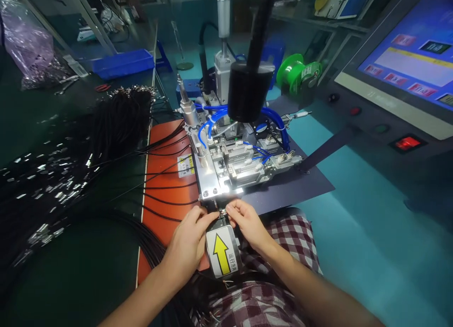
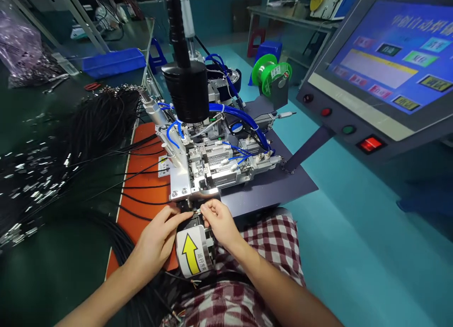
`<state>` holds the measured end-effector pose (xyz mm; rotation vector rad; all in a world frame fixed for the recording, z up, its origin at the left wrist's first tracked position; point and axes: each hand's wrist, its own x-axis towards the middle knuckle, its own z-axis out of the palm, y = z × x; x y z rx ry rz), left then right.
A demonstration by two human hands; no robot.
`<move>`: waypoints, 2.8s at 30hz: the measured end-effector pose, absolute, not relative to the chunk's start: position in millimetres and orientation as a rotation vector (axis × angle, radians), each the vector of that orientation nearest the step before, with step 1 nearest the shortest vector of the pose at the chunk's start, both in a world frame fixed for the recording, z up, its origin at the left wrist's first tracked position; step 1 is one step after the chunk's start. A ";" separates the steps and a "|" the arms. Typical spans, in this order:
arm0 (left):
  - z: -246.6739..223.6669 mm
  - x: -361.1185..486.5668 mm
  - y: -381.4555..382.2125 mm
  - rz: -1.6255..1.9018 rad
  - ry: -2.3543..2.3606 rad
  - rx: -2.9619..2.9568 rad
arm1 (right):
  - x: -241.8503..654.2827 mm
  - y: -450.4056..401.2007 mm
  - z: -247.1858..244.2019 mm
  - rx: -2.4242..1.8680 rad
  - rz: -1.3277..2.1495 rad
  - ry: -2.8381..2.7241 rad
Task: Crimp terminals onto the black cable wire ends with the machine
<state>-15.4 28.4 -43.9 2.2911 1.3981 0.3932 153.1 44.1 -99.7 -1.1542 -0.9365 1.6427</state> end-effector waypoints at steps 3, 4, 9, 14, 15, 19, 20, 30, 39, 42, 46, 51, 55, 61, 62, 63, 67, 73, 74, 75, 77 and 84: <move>-47.0 -32.2 16.9 0.445 1.448 2.268 | 153.6 44.2 -99.2 -1.149 1.640 -0.930; -49.2 -38.0 11.9 0.422 1.464 2.312 | 153.7 44.4 -98.9 -1.149 1.640 -0.924; -61.1 -53.1 -7.1 0.269 1.573 2.512 | 153.0 45.6 -98.8 -1.163 1.640 -0.893; -61.8 -49.2 -8.2 0.246 1.610 2.545 | 157.7 43.5 -101.3 -1.198 1.640 -0.857; -60.8 -48.7 -8.2 0.245 1.614 2.545 | 159.8 42.3 -102.0 -1.206 1.635 -0.849; -58.1 -49.0 -10.8 0.249 1.615 2.542 | 170.1 36.3 -104.7 -1.243 1.595 -0.822; -58.1 -49.1 -10.9 0.248 1.617 2.542 | 172.4 35.1 -105.2 -1.253 1.585 -0.816; -36.9 -45.0 20.1 0.241 1.615 2.406 | 187.9 26.6 -98.2 -1.304 1.520 -0.797; 6.2 -47.5 -9.5 0.211 1.191 2.124 | 194.4 8.8 -65.9 -1.294 1.477 -0.981; 6.6 -45.4 -7.2 0.443 1.230 1.927 | 187.6 1.9 -55.6 -1.160 1.583 -1.121; 0.0 -41.2 -5.0 0.480 1.296 1.888 | 180.2 -2.1 -48.9 -1.137 1.539 -1.335; -0.6 -24.3 2.1 0.353 1.276 2.036 | 175.1 2.2 -45.8 -1.214 1.403 -1.363; 4.5 -2.4 14.2 0.365 1.177 2.046 | 177.6 6.4 -45.6 -1.151 1.487 -1.265; 1.8 5.8 20.8 0.421 1.218 1.618 | 181.2 11.5 -53.0 -1.033 1.725 -1.009; 0.9 4.9 20.5 0.433 1.221 1.581 | 180.3 11.8 -54.3 -1.020 1.740 -1.000; 0.1 3.9 20.2 0.442 1.219 1.552 | 179.2 12.0 -55.4 -1.007 1.750 -0.987; -1.3 2.1 19.3 0.453 1.199 1.491 | 174.9 13.4 -58.5 -0.980 1.755 -0.937; -3.8 0.8 19.6 0.443 1.162 1.366 | 173.4 17.5 -60.6 -0.944 1.763 -0.923; -4.1 0.3 19.6 0.440 1.150 1.342 | 173.5 18.0 -60.7 -0.930 1.794 -0.903; -4.3 -0.3 19.7 0.437 1.136 1.321 | 173.8 18.4 -60.7 -0.913 1.833 -0.885; -4.7 -1.3 19.7 0.437 1.113 1.286 | 174.7 19.1 -60.5 -0.875 1.906 -0.869; -6.0 -2.1 19.6 0.423 1.093 1.251 | 177.0 21.3 -59.9 -0.832 1.961 -0.872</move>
